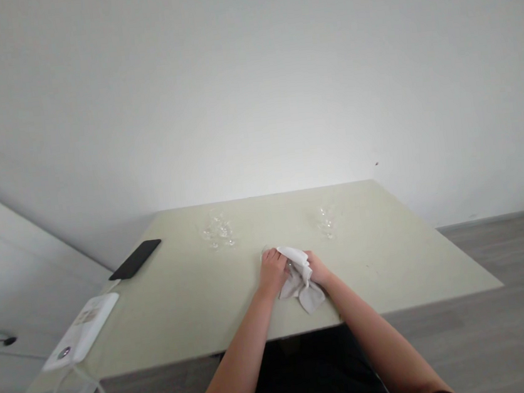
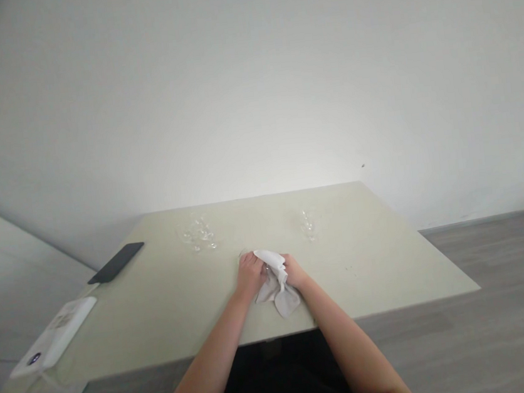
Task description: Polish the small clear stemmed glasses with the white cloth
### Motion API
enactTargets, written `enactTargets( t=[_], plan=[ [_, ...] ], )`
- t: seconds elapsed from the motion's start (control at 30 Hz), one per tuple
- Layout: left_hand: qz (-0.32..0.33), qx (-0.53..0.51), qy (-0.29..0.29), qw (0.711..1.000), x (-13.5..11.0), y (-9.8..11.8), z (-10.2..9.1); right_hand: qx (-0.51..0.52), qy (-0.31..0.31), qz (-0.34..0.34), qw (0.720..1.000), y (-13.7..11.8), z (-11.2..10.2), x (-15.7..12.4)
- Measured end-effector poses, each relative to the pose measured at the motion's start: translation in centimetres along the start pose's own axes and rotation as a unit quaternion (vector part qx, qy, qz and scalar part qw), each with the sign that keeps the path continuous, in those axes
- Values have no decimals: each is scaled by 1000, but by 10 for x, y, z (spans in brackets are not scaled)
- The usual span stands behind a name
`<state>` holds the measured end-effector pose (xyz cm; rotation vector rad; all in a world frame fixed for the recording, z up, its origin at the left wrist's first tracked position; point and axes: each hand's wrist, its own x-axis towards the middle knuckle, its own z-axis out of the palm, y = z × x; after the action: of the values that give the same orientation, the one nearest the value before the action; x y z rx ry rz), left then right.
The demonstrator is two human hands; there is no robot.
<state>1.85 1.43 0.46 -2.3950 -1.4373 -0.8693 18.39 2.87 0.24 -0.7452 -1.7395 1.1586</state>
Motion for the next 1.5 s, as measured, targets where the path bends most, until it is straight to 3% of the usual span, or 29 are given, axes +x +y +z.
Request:
enactTargets(
  t=[0.23,0.8,1.2,1.37,1.5],
  plan=[
    [-2,3,-27,1000,-1,1,-5,-20,-20,5,1000,0,-2,0],
    [-30,-4,-14,999,-2,1,0,-41,-29,0,999,5,-3,3],
    [-59,-51,-18,997,-5,1,-1,-10,-48,36,998,0,0,3],
    [-169,-129,45,976,-1,2,5,75,81,76,991,10,-1,3],
    [-268,-308,125,904,4,4,5,61,183,77,978,11,-6,1]
  ],
)
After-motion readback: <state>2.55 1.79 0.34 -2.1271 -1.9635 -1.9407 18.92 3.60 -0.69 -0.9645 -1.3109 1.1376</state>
